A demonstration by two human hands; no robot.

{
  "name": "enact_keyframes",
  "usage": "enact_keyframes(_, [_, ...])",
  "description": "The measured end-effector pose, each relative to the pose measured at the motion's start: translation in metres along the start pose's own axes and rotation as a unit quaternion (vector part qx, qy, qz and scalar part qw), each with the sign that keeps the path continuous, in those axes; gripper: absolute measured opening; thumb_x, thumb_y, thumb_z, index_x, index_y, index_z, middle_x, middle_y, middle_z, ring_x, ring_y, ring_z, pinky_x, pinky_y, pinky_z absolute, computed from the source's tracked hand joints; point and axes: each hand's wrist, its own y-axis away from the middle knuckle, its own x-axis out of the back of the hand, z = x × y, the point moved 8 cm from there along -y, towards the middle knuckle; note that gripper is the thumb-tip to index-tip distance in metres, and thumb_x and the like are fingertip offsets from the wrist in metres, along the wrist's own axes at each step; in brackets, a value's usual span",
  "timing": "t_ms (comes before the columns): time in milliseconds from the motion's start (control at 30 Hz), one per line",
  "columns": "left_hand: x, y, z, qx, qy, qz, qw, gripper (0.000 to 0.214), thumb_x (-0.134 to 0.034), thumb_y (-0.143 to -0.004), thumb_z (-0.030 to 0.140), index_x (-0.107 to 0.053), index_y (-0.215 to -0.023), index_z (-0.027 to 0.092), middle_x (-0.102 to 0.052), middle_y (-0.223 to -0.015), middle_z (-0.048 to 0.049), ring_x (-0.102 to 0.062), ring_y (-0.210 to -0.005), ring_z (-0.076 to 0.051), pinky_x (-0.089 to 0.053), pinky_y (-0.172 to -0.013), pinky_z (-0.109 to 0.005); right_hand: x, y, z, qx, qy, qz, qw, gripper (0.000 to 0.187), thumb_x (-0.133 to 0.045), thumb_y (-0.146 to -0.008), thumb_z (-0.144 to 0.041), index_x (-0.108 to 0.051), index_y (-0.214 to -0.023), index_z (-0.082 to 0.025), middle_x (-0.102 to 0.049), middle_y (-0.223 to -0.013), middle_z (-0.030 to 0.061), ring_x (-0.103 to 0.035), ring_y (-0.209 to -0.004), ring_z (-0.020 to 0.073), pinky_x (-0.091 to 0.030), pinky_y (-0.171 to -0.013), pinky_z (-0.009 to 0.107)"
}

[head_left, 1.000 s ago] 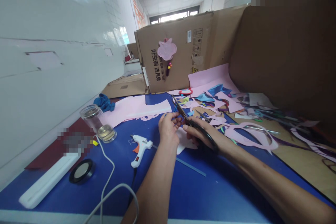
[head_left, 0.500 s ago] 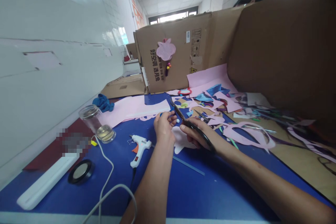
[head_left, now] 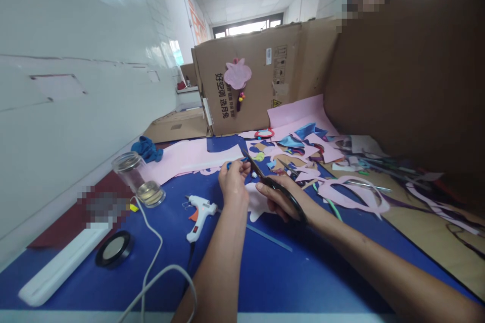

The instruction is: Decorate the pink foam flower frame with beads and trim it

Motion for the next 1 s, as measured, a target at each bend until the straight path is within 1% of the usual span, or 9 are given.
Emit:
enact_keyframes(200, [-0.003, -0.003, 0.014, -0.063, 0.018, -0.023, 0.998, 0.015, -0.072, -0.067, 0.017, -0.057, -0.071, 0.018, -0.074, -0.079, -0.0036, -0.070, -0.069, -0.013, -0.057, -0.079, -0.028, 0.005, 0.000, 0.002, -0.012, -0.016, 0.018, 1.000, 0.051, -0.060, -0.095, -0.066, -0.052, -0.069, -0.023, -0.055, -0.048, -0.0034, -0.046, -0.032, 0.0112, -0.034, -0.031, 0.023])
enact_keyframes(367, [0.005, -0.008, 0.015, -0.034, 0.012, 0.000, 0.999, 0.013, -0.068, -0.067, 0.015, -0.056, -0.070, 0.018, -0.074, -0.076, -0.0052, -0.070, -0.066, -0.014, -0.056, -0.074, -0.027, 0.022, -0.011, 0.020, -0.034, -0.121, 0.050, 0.991, 0.040, -0.075, -0.089, -0.058, -0.058, -0.084, -0.022, -0.059, -0.055, -0.0040, -0.051, -0.038, 0.0121, -0.041, -0.035, 0.023])
enact_keyframes(500, [0.010, -0.010, 0.009, 0.000, -0.004, 0.016, 1.000, 0.010, -0.065, -0.065, 0.012, -0.058, -0.070, 0.017, -0.074, -0.074, -0.0053, -0.068, -0.063, -0.013, -0.055, -0.070, -0.026, 0.042, -0.015, 0.034, -0.105, -0.272, 0.053, 0.955, 0.033, -0.080, -0.088, -0.044, -0.061, -0.106, -0.025, -0.065, -0.066, -0.0021, -0.071, -0.062, 0.0203, -0.061, -0.057, 0.031])
enact_keyframes(567, [0.012, -0.011, 0.007, 0.012, -0.015, 0.025, 0.999, 0.008, -0.063, -0.064, 0.011, -0.059, -0.068, 0.017, -0.074, -0.073, -0.0058, -0.068, -0.062, -0.013, -0.054, -0.068, -0.026, 0.052, -0.012, 0.032, -0.126, -0.297, 0.039, 0.946, 0.035, -0.078, -0.087, -0.034, -0.060, -0.116, -0.026, -0.070, -0.076, 0.0007, -0.077, -0.079, 0.0243, -0.065, -0.068, 0.036])
enact_keyframes(633, [0.013, -0.011, 0.005, 0.026, -0.027, 0.030, 0.999, 0.008, -0.061, -0.064, 0.010, -0.058, -0.067, 0.017, -0.073, -0.072, -0.0065, -0.067, -0.061, -0.013, -0.054, -0.066, -0.026, 0.063, -0.008, 0.027, -0.131, -0.286, 0.024, 0.949, 0.039, -0.076, -0.085, -0.031, -0.061, -0.121, -0.026, -0.073, -0.084, 0.0036, -0.079, -0.088, 0.0267, -0.065, -0.072, 0.038])
enact_keyframes(733, [0.011, -0.011, 0.003, 0.045, -0.048, 0.021, 0.998, 0.008, -0.060, -0.062, 0.010, -0.057, -0.066, 0.017, -0.071, -0.069, -0.0056, -0.065, -0.058, -0.013, -0.053, -0.063, -0.026, 0.081, -0.003, 0.021, -0.107, -0.201, 0.036, 0.973, 0.044, -0.078, -0.085, -0.039, -0.062, -0.124, -0.026, -0.075, -0.087, 0.0066, -0.078, -0.088, 0.0295, -0.064, -0.069, 0.038])
enact_keyframes(833, [0.011, -0.011, 0.003, 0.051, -0.058, 0.019, 0.997, 0.009, -0.060, -0.062, 0.010, -0.058, -0.066, 0.017, -0.071, -0.069, -0.0050, -0.063, -0.056, -0.012, -0.051, -0.061, -0.025, 0.103, -0.002, 0.019, -0.094, 0.035, 0.108, 0.989, 0.052, -0.078, -0.084, -0.052, -0.067, -0.127, -0.024, -0.077, -0.085, 0.0085, -0.076, -0.078, 0.0308, -0.058, -0.064, 0.037])
enact_keyframes(933, [0.014, -0.013, 0.004, 0.056, -0.064, 0.030, 0.996, 0.008, -0.061, -0.064, 0.012, -0.059, -0.069, 0.017, -0.074, -0.073, -0.0064, -0.062, -0.055, -0.012, -0.050, -0.059, -0.025, 0.117, -0.002, 0.013, -0.086, 0.304, 0.168, 0.934, 0.053, -0.071, -0.088, -0.057, -0.072, -0.129, -0.024, -0.081, -0.103, 0.0139, -0.076, -0.094, 0.0359, -0.054, -0.074, 0.039])
enact_keyframes(1000, [0.016, -0.014, 0.005, 0.056, -0.069, 0.036, 0.995, 0.007, -0.061, -0.066, 0.013, -0.059, -0.071, 0.017, -0.074, -0.075, -0.0065, -0.062, -0.054, -0.012, -0.049, -0.058, -0.024, 0.116, -0.002, 0.011, -0.093, 0.396, 0.171, 0.897, 0.050, -0.065, -0.091, -0.055, -0.073, -0.131, -0.026, -0.080, -0.116, 0.0161, -0.075, -0.106, 0.0391, -0.051, -0.078, 0.040])
